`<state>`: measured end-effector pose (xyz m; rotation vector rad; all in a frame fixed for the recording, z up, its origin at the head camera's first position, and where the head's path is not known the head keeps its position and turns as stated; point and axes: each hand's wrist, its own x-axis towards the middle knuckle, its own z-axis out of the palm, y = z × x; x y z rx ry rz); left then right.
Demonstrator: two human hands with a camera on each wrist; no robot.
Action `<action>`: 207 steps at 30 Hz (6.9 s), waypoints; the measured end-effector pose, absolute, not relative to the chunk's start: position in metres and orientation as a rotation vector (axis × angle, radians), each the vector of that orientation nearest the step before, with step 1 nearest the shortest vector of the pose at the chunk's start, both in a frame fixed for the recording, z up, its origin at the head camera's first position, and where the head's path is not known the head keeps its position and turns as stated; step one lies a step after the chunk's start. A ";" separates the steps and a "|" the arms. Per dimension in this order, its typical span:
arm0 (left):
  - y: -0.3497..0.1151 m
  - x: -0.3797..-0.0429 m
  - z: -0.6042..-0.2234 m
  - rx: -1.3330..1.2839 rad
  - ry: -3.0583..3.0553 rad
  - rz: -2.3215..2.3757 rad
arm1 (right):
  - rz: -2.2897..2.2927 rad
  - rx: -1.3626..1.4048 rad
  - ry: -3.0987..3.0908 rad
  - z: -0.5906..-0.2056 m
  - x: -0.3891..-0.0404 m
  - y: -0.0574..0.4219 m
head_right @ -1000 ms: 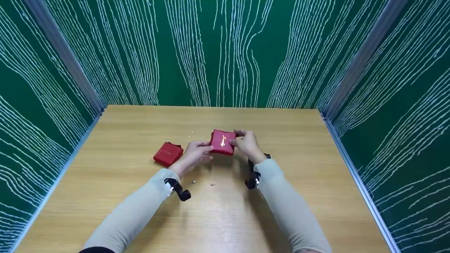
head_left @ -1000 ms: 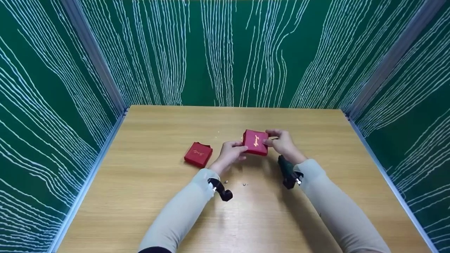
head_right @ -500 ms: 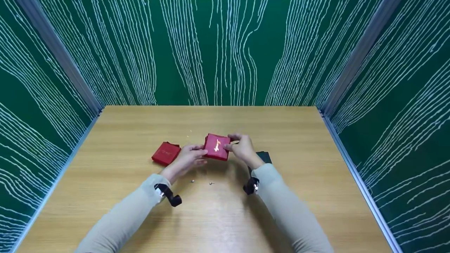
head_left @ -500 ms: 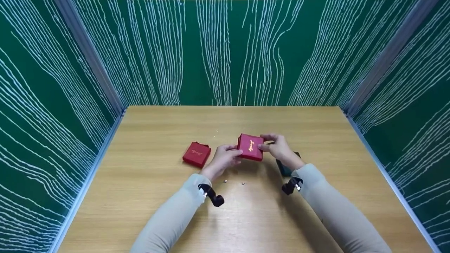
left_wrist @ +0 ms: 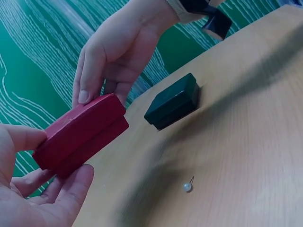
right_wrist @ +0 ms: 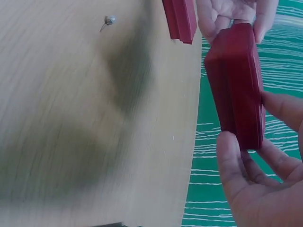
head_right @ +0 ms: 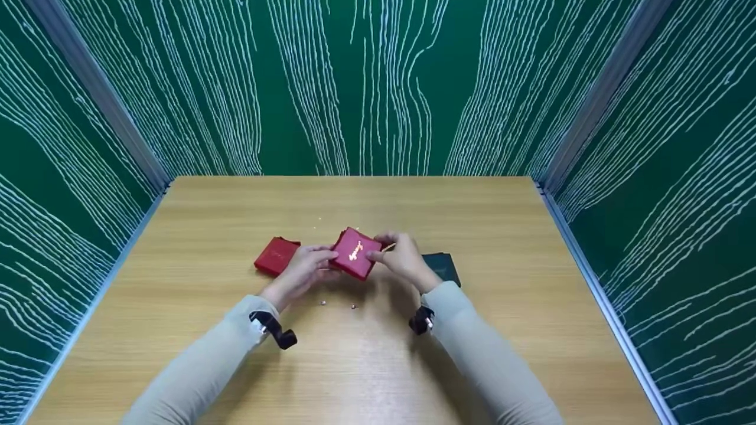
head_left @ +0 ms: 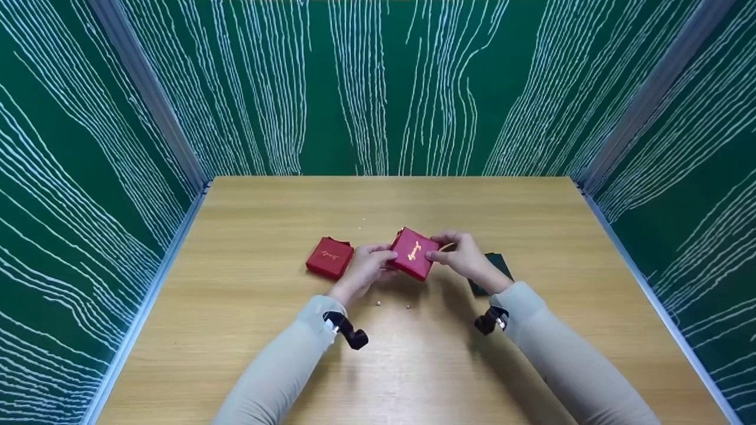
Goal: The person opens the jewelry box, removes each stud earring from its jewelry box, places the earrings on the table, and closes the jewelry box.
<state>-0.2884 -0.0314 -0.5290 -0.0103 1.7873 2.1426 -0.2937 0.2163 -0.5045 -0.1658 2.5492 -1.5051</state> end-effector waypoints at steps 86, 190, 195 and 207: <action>-0.022 -0.278 -0.538 0.025 1.031 2.410 | -1.341 -0.708 2.710 -0.484 -0.275 0.179; -0.067 -0.288 -0.544 0.674 1.927 2.011 | -1.366 -0.829 2.685 -0.458 -0.275 0.194; -0.071 -0.288 -0.542 0.639 1.963 2.000 | -1.375 -0.835 2.695 -0.455 -0.278 0.200; -0.082 -0.289 -0.541 0.579 1.969 2.087 | -1.395 -0.797 2.747 -0.458 -0.282 0.216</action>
